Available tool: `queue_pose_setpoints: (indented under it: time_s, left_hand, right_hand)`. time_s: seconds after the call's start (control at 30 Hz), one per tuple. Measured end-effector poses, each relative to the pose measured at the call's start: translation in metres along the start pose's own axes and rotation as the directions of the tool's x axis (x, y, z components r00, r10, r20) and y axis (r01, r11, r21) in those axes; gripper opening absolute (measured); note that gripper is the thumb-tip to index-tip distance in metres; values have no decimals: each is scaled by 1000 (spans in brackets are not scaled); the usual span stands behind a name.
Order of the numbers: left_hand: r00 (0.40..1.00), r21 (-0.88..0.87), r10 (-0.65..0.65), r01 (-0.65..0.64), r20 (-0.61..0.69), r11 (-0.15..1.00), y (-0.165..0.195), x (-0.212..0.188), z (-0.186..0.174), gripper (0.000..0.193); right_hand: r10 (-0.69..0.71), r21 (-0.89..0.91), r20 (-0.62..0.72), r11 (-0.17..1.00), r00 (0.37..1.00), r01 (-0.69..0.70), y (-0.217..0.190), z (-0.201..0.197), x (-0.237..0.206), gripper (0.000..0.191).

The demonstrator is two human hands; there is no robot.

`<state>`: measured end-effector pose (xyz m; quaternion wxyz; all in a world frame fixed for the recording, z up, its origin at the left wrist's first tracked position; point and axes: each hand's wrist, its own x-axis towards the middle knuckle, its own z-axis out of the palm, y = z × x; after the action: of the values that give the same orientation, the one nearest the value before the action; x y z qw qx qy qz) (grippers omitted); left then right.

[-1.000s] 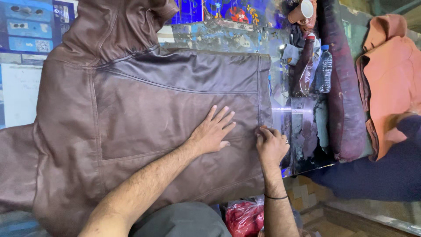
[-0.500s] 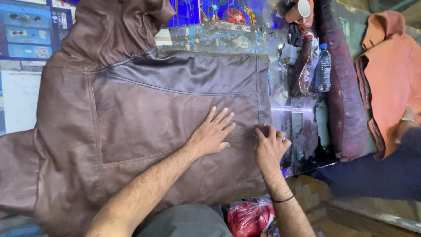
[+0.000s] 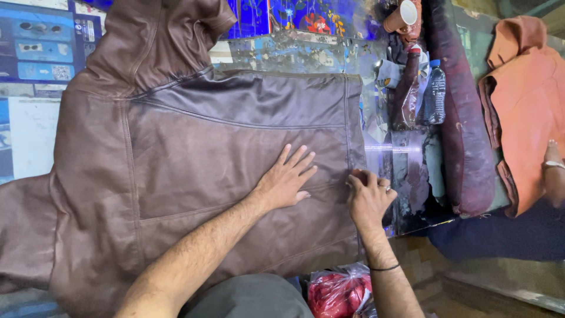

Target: The person applies dark dye to a brown leather jacket laid on a work table. They pour liquid from a bottle onto a sponge block and rub the sponge across the jacket's panels, repositioning the jacket to coat new areas.

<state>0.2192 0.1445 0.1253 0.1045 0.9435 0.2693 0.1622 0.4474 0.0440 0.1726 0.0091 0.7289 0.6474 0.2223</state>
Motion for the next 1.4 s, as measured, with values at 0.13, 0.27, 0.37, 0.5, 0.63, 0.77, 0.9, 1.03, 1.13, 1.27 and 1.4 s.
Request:
queue_pose_setpoints:
  time_s: [0.13,0.27,0.37,0.5,0.63,0.77,0.9,1.03,1.13,1.27,1.4]
  left_hand:
    - [1000,16,1,-1,4,1000,0,0,0,78]
    - [1000,-13,2,-2,-10,1000,1,0,0,78]
    - [1000,-25,-7,6,-21,1000,2,0,0,77]
    - [1000,-21,0,0,-9,1000,1,1,0,77]
    - [1000,-41,-7,7,6,999,1,2,1,77]
    - [1000,-10,-3,3,-29,1000,2,2,3,76]
    - [1000,-19,-4,4,-6,1000,3,2,2,77]
    - [1000,-26,-5,5,-16,1000,2,2,1,76]
    - [1000,-41,-3,2,-15,999,1,2,2,76]
    - [1000,-34,-7,7,-18,999,1,2,3,77]
    - [1000,-32,-3,3,-21,999,2,2,3,76]
  right_hand:
    - [31,42,-65,999,997,-29,3,3,-3,22]
    - [25,39,-7,999,1000,-25,16,7,1,19]
    - [123,61,-49,991,991,-120,23,9,2,21]
    - [45,205,-154,979,987,-13,17,9,-4,24]
    - [7,70,28,997,1000,-9,10,6,-5,22]
    - [109,46,-11,993,994,-109,6,0,2,21]
    - [72,174,52,982,996,-80,-5,2,0,17]
    - [32,17,17,999,999,-33,-10,11,-4,18]
    - [55,-38,28,998,998,-54,-7,18,-3,15]
    - [32,124,58,991,998,-39,-4,22,-1,13]
    - [52,623,167,768,985,-146,1,22,-2,20]
